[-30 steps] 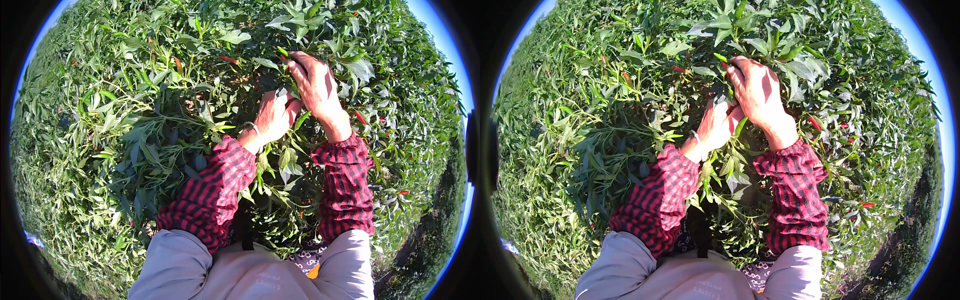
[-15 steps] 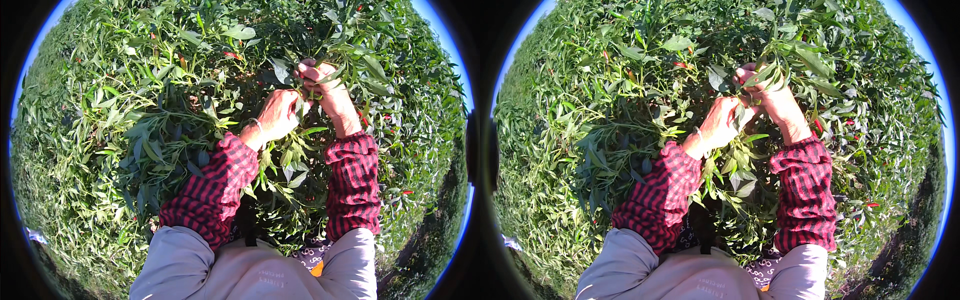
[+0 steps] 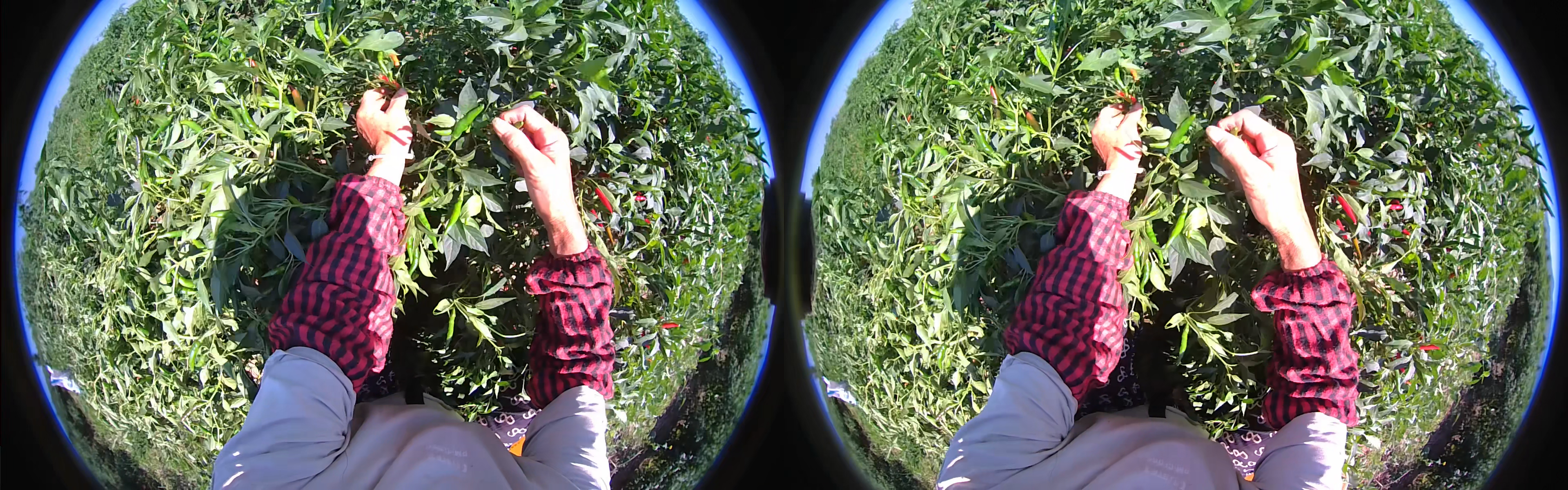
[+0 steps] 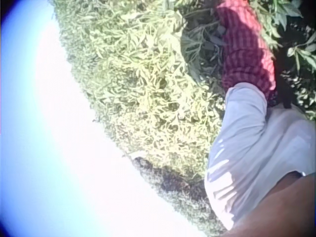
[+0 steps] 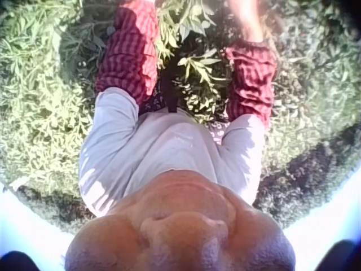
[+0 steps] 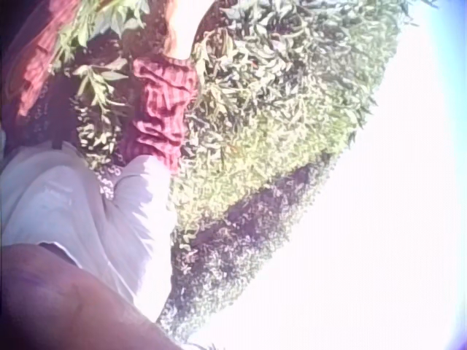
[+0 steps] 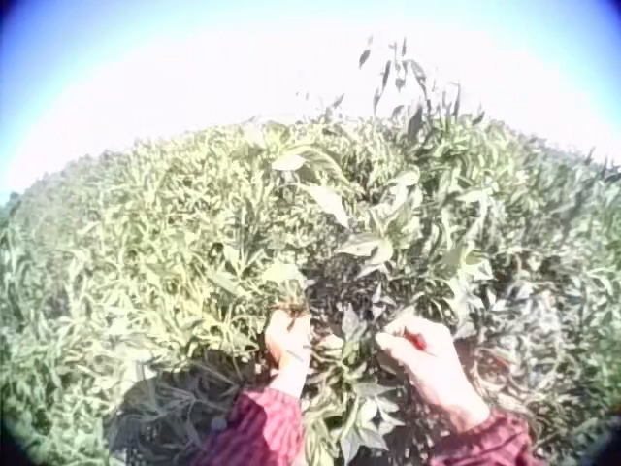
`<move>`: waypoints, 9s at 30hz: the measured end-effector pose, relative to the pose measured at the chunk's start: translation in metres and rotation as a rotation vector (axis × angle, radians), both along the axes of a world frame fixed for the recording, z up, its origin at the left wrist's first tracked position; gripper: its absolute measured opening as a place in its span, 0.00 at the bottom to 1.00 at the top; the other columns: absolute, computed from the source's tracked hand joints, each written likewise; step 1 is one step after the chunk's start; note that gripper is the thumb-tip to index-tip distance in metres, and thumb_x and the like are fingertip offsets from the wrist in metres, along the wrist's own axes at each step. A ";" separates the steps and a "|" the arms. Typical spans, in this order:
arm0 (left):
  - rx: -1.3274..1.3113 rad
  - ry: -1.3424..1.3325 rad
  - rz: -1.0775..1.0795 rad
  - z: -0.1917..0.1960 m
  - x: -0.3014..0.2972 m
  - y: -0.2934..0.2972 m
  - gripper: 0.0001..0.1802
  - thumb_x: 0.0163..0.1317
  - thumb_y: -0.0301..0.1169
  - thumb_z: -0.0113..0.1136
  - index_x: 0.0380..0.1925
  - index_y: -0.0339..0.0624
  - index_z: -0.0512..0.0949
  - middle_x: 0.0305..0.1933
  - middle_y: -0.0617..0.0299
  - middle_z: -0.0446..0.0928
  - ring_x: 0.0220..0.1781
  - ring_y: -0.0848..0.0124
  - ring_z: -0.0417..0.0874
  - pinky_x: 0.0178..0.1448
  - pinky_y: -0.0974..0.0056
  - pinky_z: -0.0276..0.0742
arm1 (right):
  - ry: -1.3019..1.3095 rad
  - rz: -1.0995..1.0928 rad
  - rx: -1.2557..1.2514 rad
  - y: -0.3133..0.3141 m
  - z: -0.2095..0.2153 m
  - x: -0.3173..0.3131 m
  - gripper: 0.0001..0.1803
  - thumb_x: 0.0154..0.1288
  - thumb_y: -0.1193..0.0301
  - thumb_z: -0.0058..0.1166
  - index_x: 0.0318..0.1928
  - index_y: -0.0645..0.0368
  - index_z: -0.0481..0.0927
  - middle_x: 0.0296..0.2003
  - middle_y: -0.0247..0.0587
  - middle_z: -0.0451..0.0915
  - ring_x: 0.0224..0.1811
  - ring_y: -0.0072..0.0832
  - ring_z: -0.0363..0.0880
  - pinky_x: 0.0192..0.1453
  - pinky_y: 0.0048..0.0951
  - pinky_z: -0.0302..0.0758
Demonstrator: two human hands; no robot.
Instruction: The person picks red peppers from plants by hand and places them into a yellow bucket.
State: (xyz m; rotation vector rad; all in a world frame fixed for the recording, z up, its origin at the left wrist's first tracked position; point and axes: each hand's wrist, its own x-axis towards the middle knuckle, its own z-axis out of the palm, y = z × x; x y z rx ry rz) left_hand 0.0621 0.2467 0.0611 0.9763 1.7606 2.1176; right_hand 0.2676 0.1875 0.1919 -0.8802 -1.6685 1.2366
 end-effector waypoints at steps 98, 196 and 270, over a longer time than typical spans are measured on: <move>0.215 0.569 -0.628 0.136 0.199 -0.138 0.13 0.50 0.22 0.54 0.38 0.38 0.73 0.39 0.52 0.74 0.44 0.58 0.74 0.51 0.60 0.69 | -0.605 -1.486 -0.262 -0.520 -0.114 0.345 0.15 0.67 0.66 0.46 0.47 0.64 0.75 0.43 0.44 0.77 0.46 0.31 0.75 0.50 0.31 0.70; -0.031 -1.079 -1.522 0.023 0.170 -0.087 0.10 0.66 0.34 0.41 0.26 0.44 0.61 0.24 0.70 0.55 0.23 0.80 0.56 0.33 0.71 0.56 | -0.629 -0.324 0.299 -0.068 -0.064 0.126 0.12 0.60 0.67 0.53 0.45 0.52 0.76 0.22 0.41 0.77 0.25 0.32 0.76 0.32 0.31 0.71; -0.124 0.907 -0.839 0.115 0.279 -0.043 0.17 0.52 0.34 0.59 0.40 0.36 0.74 0.39 0.47 0.77 0.43 0.51 0.77 0.47 0.55 0.72 | 0.645 -0.701 -0.289 -0.063 -0.051 0.178 0.10 0.66 0.61 0.48 0.31 0.52 0.71 0.15 0.22 0.59 0.12 0.12 0.51 0.13 0.15 0.49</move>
